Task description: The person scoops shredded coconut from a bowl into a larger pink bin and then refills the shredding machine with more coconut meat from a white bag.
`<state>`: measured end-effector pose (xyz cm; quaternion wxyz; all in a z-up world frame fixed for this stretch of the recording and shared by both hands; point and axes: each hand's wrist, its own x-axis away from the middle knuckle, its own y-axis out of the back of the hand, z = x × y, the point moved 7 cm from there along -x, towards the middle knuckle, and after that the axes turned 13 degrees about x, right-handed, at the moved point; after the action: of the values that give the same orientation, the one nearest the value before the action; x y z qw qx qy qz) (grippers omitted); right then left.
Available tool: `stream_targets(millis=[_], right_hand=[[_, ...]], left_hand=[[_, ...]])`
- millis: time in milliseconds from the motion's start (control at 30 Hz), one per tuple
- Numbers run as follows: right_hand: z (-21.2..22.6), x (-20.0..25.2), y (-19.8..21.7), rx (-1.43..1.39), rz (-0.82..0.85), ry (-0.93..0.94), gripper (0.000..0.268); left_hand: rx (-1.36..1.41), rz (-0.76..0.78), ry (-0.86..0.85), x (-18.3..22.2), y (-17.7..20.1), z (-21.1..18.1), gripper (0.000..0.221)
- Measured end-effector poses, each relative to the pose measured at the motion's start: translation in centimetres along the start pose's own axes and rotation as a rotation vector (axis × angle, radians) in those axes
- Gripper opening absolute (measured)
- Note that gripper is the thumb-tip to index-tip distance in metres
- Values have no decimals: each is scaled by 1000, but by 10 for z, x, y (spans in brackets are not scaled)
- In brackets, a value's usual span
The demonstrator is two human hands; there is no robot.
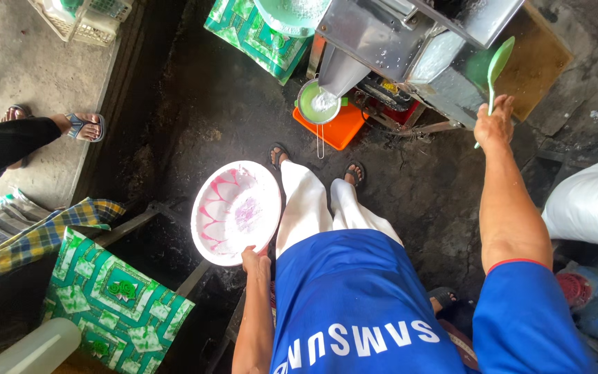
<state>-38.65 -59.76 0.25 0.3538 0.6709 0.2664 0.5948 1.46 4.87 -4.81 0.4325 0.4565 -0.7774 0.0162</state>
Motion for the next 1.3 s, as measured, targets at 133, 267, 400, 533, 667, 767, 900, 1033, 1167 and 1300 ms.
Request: stream_targets(millis=[133, 267, 400, 533, 667, 767, 900, 1033, 1167, 1300], right_hand=[[0, -1, -6, 11, -73, 52, 63], [-4, 0, -9, -18, -66, 32, 68], [-4, -4, -8, -30, -60, 32, 68], [-11, -15, -16, -22, -57, 32, 68], [-13, -14, -23, 11, -35, 26, 68], [8, 42, -16, -45, -117, 72, 63], [30, 144, -18, -331, -283, 129, 53], [-34, 142, -152, -323, -127, 74, 58], [-113, 130, -302, 67, 288, 165, 62], [-168, 114, -364, 140, 438, 118, 49]], left_hand=[[-15, 51, 4, 2, -3, 0, 44], [78, 106, -44, 0, -6, -1, 75], [72, 123, -50, -3, -7, -3, 74], [73, 125, -41, 0, -7, -3, 74], [92, 123, -44, -3, -5, -5, 73], [99, 89, -56, -5, -4, -6, 75], [94, 56, -52, 0, -7, -3, 78], [98, 39, -46, 2, -7, 6, 82], [110, 4, -48, 6, 3, 10, 85], [67, 15, -24, 17, 10, 9, 80]])
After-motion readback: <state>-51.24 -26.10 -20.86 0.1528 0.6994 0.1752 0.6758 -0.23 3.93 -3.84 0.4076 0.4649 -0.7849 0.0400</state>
